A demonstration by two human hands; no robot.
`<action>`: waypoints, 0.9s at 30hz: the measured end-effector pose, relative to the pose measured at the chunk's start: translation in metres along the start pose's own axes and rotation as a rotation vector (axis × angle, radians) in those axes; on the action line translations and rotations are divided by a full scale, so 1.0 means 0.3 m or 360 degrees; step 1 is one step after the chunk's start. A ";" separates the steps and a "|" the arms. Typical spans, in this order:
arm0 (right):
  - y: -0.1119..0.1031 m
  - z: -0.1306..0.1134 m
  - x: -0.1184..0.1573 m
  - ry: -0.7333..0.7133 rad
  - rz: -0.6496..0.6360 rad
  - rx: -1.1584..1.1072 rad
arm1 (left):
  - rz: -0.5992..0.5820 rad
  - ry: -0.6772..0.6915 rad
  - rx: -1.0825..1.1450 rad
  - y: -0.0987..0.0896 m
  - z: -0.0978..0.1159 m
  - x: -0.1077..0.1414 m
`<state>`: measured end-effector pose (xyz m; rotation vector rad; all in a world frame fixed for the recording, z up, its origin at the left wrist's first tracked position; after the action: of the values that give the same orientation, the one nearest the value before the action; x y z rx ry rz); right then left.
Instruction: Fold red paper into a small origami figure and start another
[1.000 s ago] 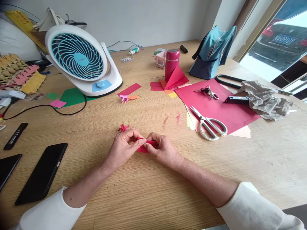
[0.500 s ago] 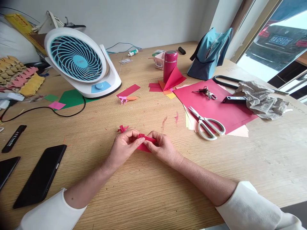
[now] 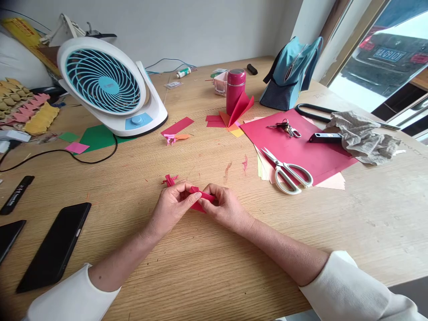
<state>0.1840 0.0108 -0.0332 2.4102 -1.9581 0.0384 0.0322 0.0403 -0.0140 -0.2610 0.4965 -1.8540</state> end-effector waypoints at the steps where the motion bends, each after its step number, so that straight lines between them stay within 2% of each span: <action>1: 0.001 0.000 0.000 0.0012 -0.0016 -0.0007 | 0.0007 0.0016 -0.0026 -0.002 0.006 0.000; 9: 0.000 -0.005 0.002 -0.0026 -0.0025 0.0018 | -0.0015 0.0046 -0.0004 -0.004 0.015 -0.004; 17: 0.003 -0.013 0.003 -0.0036 -0.0040 0.0027 | 0.0036 0.0200 -0.0096 -0.011 0.016 0.000; 27: 0.006 -0.006 0.014 -0.0136 -0.0024 0.0161 | 0.0016 0.0008 0.0132 0.012 -0.014 0.001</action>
<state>0.1830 0.0065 -0.0311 2.5299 -2.0201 0.0350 0.0335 0.0400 -0.0193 -0.1979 0.4226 -1.8611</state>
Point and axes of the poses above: each hand's wrist, its own x-axis away from the middle knuckle, its own y-axis out of the palm, z = x × y, the point moved 3 cm from there along -x, towards the middle knuckle, and after that the axes turned 10 degrees about -x, right-handed, at the moved point
